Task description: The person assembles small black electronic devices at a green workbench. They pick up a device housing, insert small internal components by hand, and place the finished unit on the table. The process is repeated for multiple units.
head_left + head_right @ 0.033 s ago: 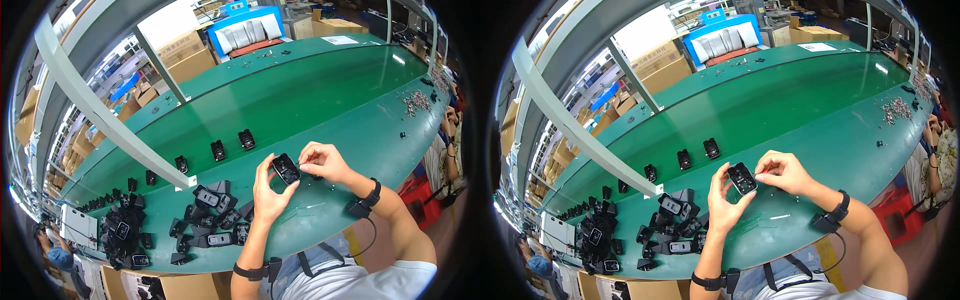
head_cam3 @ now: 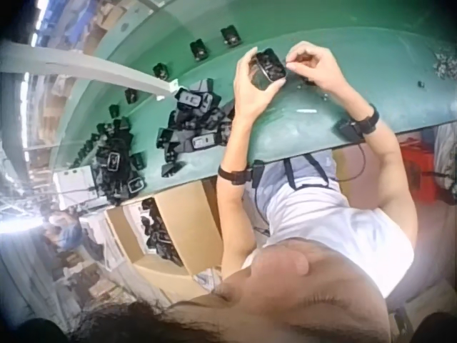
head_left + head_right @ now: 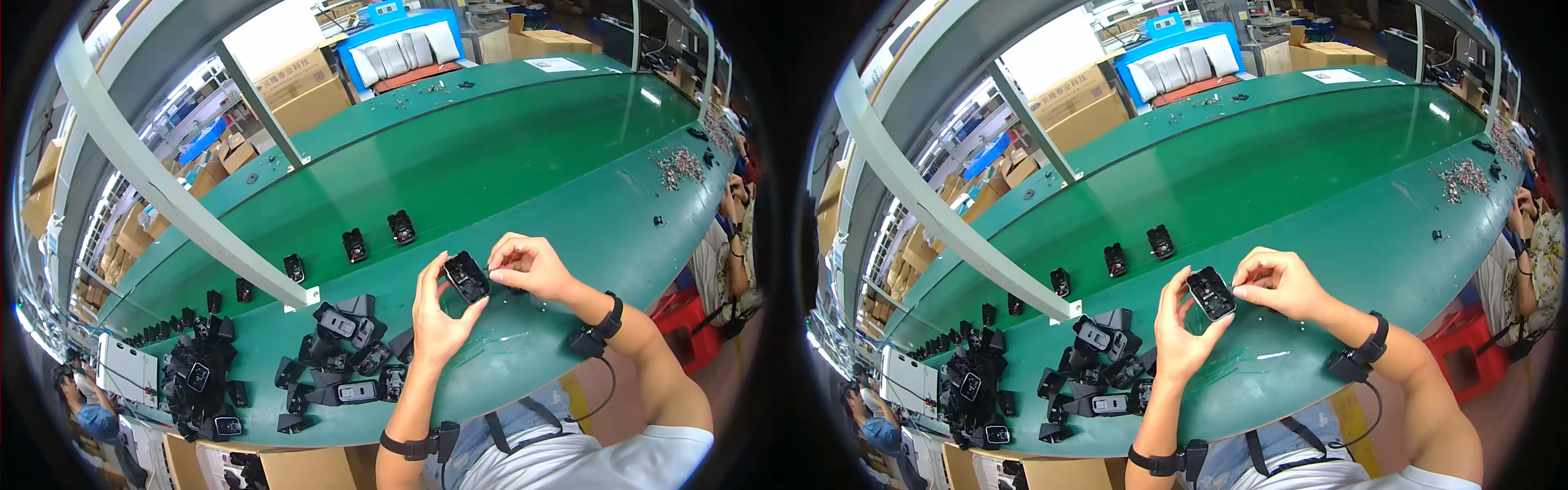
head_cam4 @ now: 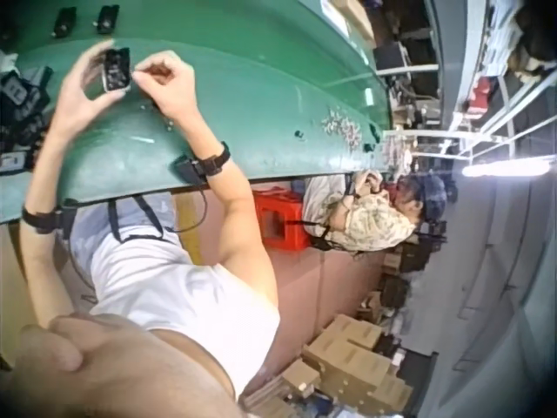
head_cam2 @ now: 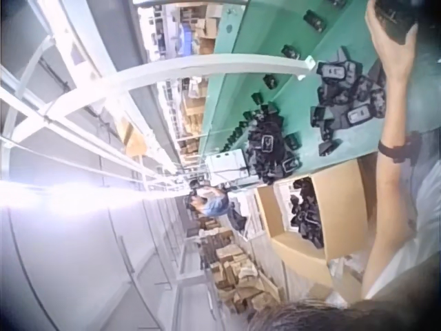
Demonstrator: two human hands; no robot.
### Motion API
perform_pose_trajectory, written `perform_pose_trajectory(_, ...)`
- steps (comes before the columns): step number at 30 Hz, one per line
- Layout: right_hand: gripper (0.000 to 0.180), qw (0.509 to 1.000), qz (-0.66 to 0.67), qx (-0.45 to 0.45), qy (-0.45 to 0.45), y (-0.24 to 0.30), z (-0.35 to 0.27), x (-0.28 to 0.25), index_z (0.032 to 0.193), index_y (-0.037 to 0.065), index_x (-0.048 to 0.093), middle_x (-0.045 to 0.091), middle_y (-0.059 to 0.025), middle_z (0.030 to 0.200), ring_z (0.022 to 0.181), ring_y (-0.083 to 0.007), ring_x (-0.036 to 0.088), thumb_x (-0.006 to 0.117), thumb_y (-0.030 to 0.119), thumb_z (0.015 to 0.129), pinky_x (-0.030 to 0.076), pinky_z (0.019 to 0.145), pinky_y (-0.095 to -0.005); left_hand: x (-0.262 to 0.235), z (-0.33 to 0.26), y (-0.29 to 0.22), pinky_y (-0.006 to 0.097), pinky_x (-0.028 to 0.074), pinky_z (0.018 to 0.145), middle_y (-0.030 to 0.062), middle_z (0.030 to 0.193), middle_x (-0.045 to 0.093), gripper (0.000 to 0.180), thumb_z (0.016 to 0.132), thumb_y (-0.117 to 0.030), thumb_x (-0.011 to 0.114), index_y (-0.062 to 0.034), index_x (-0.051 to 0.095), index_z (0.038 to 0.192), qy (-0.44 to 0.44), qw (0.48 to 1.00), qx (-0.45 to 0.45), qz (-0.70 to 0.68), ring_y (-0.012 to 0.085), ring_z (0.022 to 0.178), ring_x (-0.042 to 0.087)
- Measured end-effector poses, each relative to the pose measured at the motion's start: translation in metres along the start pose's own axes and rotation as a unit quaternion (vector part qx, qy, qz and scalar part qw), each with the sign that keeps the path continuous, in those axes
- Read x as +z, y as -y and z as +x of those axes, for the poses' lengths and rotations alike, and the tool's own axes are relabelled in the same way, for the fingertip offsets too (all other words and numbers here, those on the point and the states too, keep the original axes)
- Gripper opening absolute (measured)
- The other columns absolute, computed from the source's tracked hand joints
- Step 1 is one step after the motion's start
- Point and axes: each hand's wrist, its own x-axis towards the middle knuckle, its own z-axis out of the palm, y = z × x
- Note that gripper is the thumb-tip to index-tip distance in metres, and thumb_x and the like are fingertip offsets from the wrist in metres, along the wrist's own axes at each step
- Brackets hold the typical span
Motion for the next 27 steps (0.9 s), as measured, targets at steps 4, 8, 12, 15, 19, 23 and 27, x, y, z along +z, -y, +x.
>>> perform_pose_trajectory(4, 0.017, 0.998, 0.027, 0.056, 0.013, 0.004, -0.003, 0.002, 0.104, -0.001, 0.071, 0.065, -0.0078, 0.108, 0.101, -0.0164, 0.064, 0.071, -0.001, 0.087, 0.055, 0.09, -0.0308, 0.001, -0.003, 0.01, 0.042, 0.05, 0.101, 0.0188, 0.138, 0.048, 0.081, 0.071, -0.001, 0.083, -0.0016, 0.039, 0.138, 0.006, 1.0, 0.028, -0.012, 0.0299, 0.124, 0.055)
perform_pose_trajectory(8, 0.016, 0.995, -0.03, 0.095, -0.005, 0.017, -0.006, 0.001, 0.101, -0.002, 0.072, 0.066, -0.0095, 0.108, 0.102, -0.0174, 0.065, 0.071, -0.002, 0.086, 0.057, 0.09, -0.0309, 0.006, -0.006, 0.016, 0.043, 0.05, 0.099, 0.0195, 0.139, 0.048, 0.079, 0.072, 0.001, 0.081, -0.0029, 0.036, 0.137, 0.002, 0.999, 0.017, -0.046, 0.0312, 0.125, 0.055)
perform_pose_trajectory(12, 0.016, 0.998, -0.018, 0.063, -0.01, 0.013, -0.015, -0.001, 0.101, -0.003, 0.072, 0.066, -0.0111, 0.106, 0.102, -0.0186, 0.066, 0.071, -0.004, 0.085, 0.058, 0.088, -0.0308, 0.008, -0.005, 0.016, 0.042, 0.051, 0.096, 0.0209, 0.137, 0.05, 0.078, 0.072, -0.001, 0.082, -0.0029, 0.037, 0.136, 0.019, 1.0, 0.014, -0.021, 0.0317, 0.123, 0.056)
perform_pose_trajectory(15, 0.015, 0.997, -0.074, 0.025, 0.002, 0.022, -0.019, 0.009, 0.099, -0.002, 0.073, 0.066, -0.0123, 0.105, 0.096, -0.0186, 0.068, 0.071, -0.003, 0.084, 0.059, 0.081, -0.0299, 0.01, -0.007, 0.013, 0.041, 0.051, 0.095, 0.0207, 0.135, 0.051, 0.08, 0.072, -0.002, 0.083, -0.0031, 0.035, 0.136, 0.042, 0.999, 0.026, 0.019, 0.0306, 0.122, 0.057)
perform_pose_trajectory(19, 0.018, 0.971, -0.216, -0.104, -0.016, 0.015, -0.018, 0.011, 0.099, 0.003, 0.075, 0.065, -0.0113, 0.093, 0.076, -0.0178, 0.067, 0.074, 0.002, 0.081, 0.056, 0.067, -0.0288, 0.015, -0.009, 0.012, 0.04, 0.052, 0.093, 0.0217, 0.134, 0.052, 0.08, 0.072, -0.004, 0.084, -0.0022, 0.035, 0.135, 0.059, 0.997, 0.038, 0.022, 0.0311, 0.119, 0.059)
perform_pose_trajectory(23, 0.016, 0.98, -0.188, -0.061, 0.002, 0.007, -0.019, 0.009, 0.097, 0.003, 0.076, 0.067, -0.0104, 0.092, 0.076, -0.0183, 0.067, 0.075, 0.002, 0.081, 0.056, 0.068, -0.0283, 0.017, -0.012, 0.014, 0.04, 0.052, 0.093, 0.0214, 0.133, 0.052, 0.081, 0.071, -0.004, 0.084, -0.0018, 0.035, 0.135, 0.057, 0.998, 0.03, 0.01, 0.0308, 0.119, 0.059)
perform_pose_trajectory(27, 0.014, 0.976, -0.208, -0.058, -0.007, 0.007, -0.017, 0.009, 0.094, 0.003, 0.076, 0.07, -0.0092, 0.094, 0.077, -0.0174, 0.068, 0.076, 0.002, 0.081, 0.056, 0.068, -0.0284, 0.016, -0.012, 0.016, 0.039, 0.053, 0.092, 0.0209, 0.131, 0.054, 0.081, 0.071, -0.004, 0.084, -0.0013, 0.035, 0.135, 0.044, 0.998, 0.034, 0.012, 0.0303, 0.118, 0.06)
